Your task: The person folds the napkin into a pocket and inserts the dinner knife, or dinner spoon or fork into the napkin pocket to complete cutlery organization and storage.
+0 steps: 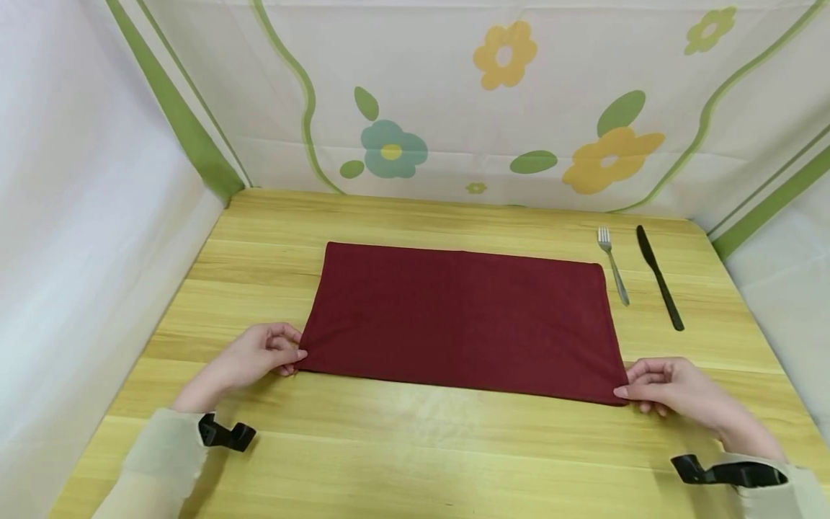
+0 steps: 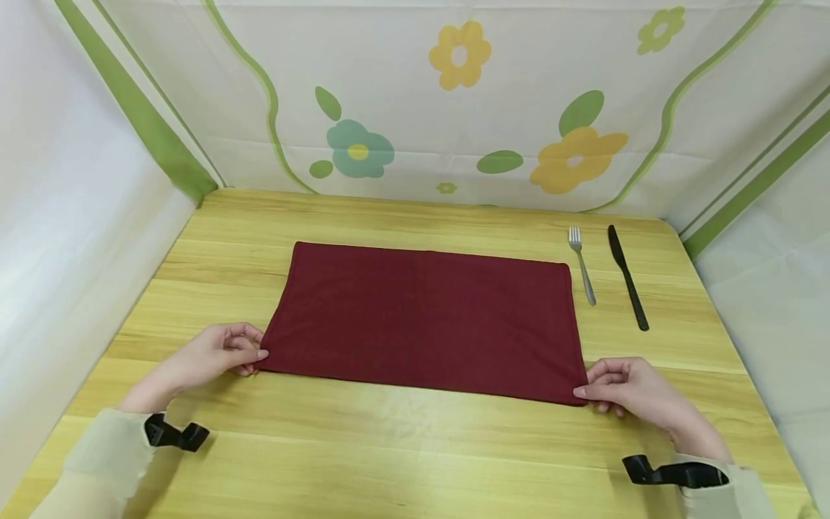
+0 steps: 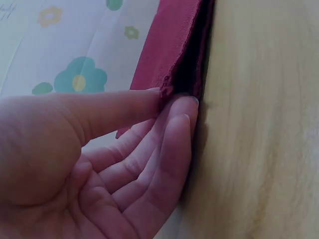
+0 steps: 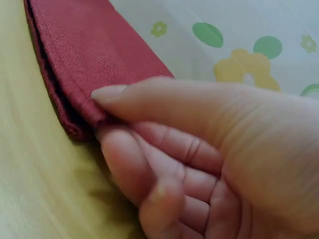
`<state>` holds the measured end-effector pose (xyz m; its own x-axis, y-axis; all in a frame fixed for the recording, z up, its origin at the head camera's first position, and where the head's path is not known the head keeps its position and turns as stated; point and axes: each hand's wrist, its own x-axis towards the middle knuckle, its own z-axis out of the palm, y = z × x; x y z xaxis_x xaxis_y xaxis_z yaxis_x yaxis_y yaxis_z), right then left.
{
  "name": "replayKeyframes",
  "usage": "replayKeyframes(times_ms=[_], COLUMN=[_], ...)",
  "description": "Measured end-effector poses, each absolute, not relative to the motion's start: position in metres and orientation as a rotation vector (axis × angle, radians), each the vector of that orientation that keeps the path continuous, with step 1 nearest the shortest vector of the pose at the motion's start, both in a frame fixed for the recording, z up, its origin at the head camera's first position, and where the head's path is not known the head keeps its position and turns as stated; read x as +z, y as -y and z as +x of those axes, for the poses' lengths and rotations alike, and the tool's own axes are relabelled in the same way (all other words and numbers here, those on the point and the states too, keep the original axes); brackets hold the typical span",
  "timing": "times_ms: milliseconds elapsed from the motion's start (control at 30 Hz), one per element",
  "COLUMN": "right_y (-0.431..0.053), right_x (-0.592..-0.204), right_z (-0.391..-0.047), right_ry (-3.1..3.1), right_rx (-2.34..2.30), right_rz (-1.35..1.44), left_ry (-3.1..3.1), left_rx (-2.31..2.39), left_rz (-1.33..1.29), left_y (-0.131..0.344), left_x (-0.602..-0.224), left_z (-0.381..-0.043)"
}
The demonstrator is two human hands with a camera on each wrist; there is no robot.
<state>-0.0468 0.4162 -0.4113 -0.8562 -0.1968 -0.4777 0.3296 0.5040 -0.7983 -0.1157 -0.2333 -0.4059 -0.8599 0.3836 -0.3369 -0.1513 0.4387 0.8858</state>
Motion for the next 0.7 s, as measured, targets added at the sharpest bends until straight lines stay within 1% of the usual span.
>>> replayKeyframes(times_ms=[167,333,467,600,700], right_y=[-0.411,-0.411,-0.408,-0.400,-0.397], right_x=[-0.408,-0.397,-0.388,-0.386,-0.386], right_z=[-0.052,-0.068,-0.093,-0.127,-0.154], right_ry=[-2.380,-2.552,-2.693,-2.851,-2.899], right_rx=[-1.223,-1.176,-1.186,-1.110,-1.144], right_rz=[0.085,0.124,0.107,0.117,0.159], left_ry=[-2.453,-2.680,-2.758,-2.764,-2.828], left_rx=[1.201,1.076,1.016,0.917,0.922], left_rz=[0.264,0.330,0.477,0.685,0.683], left_y=[0.230,0.224,0.204,0.177,0.167], left_x=[-0.401,-0.387,-0.377,-0.378,-0.383], left_z=[-0.120,-0.140,-0.162,-0.189,-0.216])
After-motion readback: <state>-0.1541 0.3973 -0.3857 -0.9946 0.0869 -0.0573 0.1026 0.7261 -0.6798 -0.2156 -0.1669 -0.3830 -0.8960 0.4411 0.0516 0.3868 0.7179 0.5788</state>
